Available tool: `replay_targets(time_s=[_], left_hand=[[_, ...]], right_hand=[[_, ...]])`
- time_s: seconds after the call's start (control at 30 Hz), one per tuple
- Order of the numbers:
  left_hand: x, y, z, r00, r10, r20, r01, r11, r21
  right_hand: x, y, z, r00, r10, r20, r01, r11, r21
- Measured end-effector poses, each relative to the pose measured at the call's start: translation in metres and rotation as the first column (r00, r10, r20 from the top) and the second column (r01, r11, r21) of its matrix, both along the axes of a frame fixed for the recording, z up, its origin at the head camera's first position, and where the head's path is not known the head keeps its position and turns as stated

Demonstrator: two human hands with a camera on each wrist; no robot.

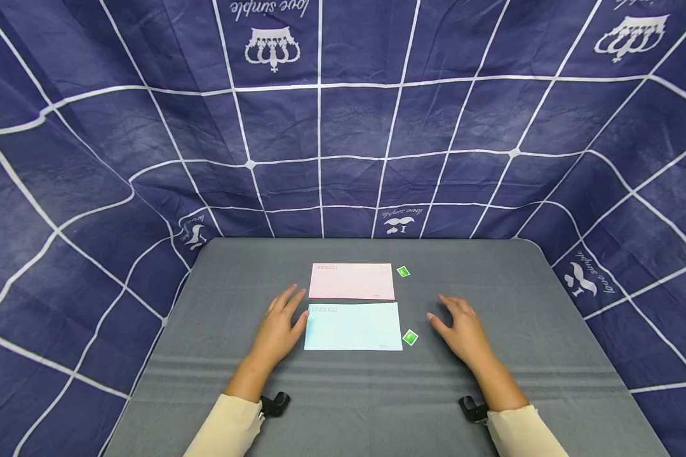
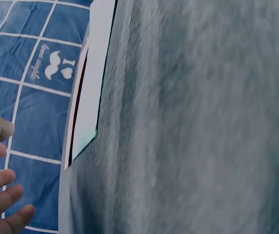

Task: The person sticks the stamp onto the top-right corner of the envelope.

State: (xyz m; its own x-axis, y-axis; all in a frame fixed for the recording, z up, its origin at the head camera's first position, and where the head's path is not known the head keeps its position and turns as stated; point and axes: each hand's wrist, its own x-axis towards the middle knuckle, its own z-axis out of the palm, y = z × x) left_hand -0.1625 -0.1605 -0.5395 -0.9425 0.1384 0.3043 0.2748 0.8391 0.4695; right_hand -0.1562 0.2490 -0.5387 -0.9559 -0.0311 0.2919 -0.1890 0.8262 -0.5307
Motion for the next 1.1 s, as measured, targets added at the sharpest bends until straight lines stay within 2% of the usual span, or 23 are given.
replay_targets(time_s=[0.43,0.73,0.9,1.1], left_hand=[[0.004,0.016,-0.004,0.998,-0.06,-0.015,0.061,0.997,0.054],[0.006,0.023,-0.011,0.994,-0.095,-0.052,0.098,0.993,0.061],[0.008,0.027,-0.014,0.993,-0.116,-0.004,0.116,0.993,0.029],[0.01,0.03,-0.013,0.982,-0.177,0.06,0.179,0.984,-0.017]], right_hand=[[0.005,-0.01,-0.002,0.996,0.057,0.062,-0.057,0.998,0.003],[0.01,-0.016,-0.005,0.983,0.103,0.153,-0.093,0.993,-0.069],[0.011,-0.019,-0.006,0.975,0.128,0.182,-0.114,0.99,-0.086],[0.012,-0.024,-0.006,0.97,0.135,0.203,-0.123,0.99,-0.069]])
